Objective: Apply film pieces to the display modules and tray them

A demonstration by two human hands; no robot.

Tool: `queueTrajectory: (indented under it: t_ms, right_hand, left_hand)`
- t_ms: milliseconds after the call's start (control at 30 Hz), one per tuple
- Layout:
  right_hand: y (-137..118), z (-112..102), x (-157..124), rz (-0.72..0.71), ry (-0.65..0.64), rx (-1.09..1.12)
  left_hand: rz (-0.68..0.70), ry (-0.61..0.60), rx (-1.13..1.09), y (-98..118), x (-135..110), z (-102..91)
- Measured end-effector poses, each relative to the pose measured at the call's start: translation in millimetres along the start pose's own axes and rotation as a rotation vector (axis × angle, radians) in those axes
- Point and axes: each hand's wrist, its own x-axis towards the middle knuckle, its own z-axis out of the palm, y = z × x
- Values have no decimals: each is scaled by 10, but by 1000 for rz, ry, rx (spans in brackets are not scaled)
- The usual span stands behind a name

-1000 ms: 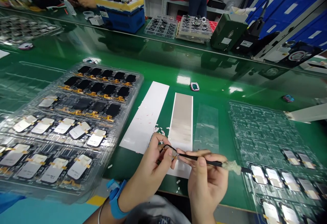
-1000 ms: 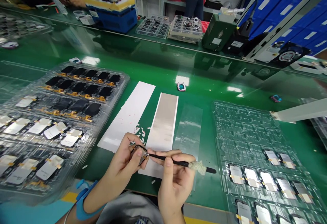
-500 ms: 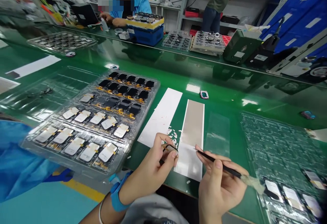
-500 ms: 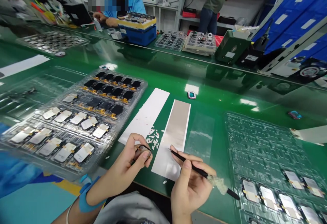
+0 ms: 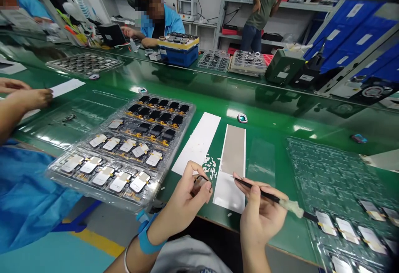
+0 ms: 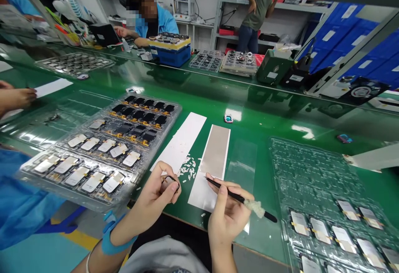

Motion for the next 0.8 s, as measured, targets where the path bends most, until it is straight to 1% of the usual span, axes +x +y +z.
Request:
queueTrajectory:
  t_ms: [233, 433, 567, 633, 700, 767, 800]
  right_hand:
    - [11, 14, -2, -15, 15, 28]
    - [3, 7, -13, -1, 22, 19]
    - [13, -4, -20, 9, 18, 25]
    - [19, -11, -23, 12, 21, 16]
    - [22, -16, -24, 18, 28, 12]
    - [18, -16, -21, 23, 39, 21]
    - [14, -13, -19, 25, 46, 27]
  left_hand:
    - [36, -16, 33, 61, -49, -21]
    - [-4, -26, 75, 86, -50, -26]
    - [-19, -72, 101, 117, -54, -26]
    - [-23, -94, 168, 174, -112, -40]
    - [-24, -103, 299, 271, -202, -98]
    - [-27, -89, 474, 406, -284, -237]
    - [-17, -60, 571, 485, -306, -348]
